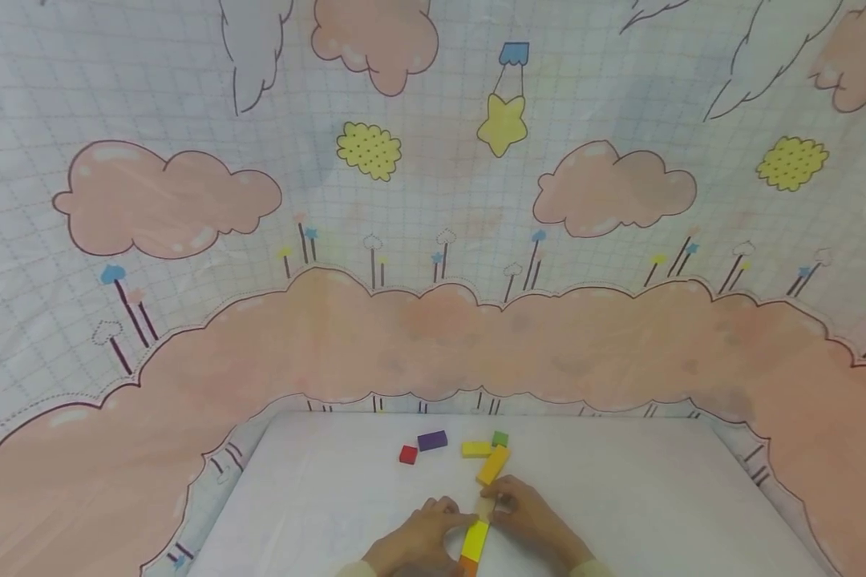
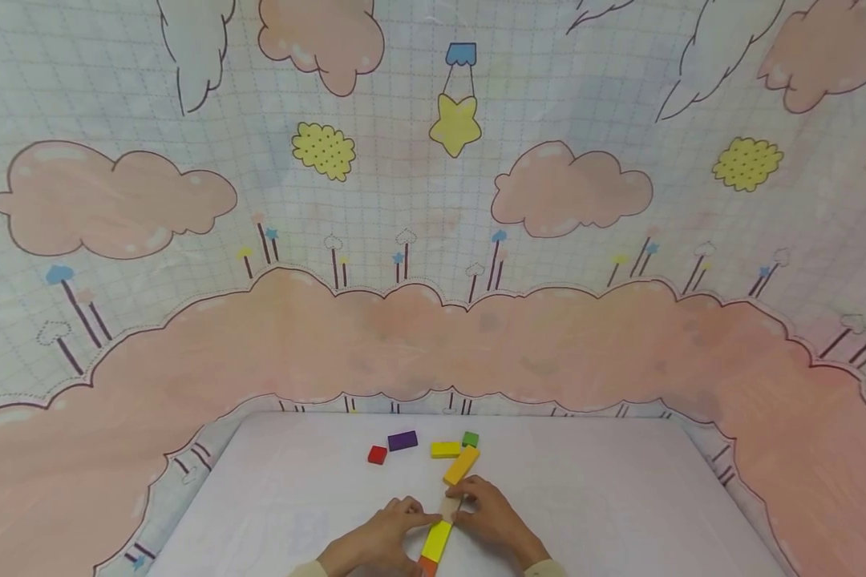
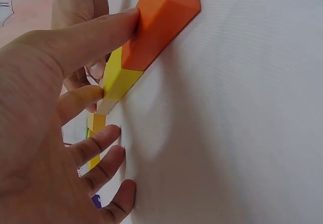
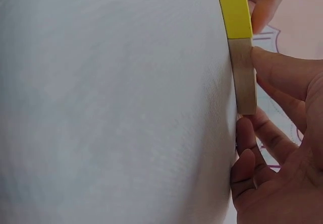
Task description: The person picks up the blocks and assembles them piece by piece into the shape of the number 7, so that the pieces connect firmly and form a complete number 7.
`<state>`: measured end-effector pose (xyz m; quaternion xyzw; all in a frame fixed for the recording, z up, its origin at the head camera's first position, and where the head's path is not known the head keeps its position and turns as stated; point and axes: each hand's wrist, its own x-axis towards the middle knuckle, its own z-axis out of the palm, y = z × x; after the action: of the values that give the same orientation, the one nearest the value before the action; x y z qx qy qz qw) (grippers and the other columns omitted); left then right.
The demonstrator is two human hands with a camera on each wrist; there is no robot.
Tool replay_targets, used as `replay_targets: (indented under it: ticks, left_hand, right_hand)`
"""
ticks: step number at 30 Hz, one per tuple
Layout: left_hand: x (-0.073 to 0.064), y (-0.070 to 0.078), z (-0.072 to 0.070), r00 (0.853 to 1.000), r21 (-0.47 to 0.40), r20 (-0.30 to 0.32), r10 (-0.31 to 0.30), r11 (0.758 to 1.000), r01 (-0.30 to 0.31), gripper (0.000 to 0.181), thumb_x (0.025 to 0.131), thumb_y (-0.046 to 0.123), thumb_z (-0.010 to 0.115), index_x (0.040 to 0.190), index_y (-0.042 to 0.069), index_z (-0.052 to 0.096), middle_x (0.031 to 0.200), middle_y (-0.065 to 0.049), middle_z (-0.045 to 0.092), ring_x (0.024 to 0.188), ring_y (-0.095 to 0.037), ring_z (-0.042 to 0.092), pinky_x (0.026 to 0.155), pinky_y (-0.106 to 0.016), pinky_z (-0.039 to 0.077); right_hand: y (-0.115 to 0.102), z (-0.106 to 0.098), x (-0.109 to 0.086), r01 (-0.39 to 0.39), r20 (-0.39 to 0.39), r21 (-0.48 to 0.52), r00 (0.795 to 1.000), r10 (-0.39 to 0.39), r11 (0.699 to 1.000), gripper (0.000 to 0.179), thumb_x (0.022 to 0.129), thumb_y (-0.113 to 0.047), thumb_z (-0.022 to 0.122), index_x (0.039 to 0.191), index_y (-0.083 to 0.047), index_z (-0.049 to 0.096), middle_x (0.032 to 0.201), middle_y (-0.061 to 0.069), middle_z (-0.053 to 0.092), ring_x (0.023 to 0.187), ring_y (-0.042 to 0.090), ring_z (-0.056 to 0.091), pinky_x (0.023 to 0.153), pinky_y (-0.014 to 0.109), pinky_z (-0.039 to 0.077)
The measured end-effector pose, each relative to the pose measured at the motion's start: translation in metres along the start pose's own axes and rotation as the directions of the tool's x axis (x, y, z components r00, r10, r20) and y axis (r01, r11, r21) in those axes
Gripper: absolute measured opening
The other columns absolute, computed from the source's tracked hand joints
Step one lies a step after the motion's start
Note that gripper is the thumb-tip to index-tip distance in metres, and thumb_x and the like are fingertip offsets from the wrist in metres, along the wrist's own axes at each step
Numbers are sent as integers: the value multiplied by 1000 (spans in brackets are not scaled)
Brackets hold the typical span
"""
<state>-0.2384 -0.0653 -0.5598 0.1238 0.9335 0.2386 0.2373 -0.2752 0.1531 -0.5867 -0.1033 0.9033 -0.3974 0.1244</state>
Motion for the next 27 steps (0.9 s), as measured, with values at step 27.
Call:
replay_targets:
  ticks: [27]
  left_hand:
    - [18,-9,5,982,-26,-81,171,984,-174,42,88,37,72,128,44,61,115,12,59,100,-11,50,93,-43,51]
  right_hand:
    - [4,1,3,-27,-2,3,1000,27,1000,25,85,-21,74,107,-33,68,118,-6,64,114,25,59,98,60,46]
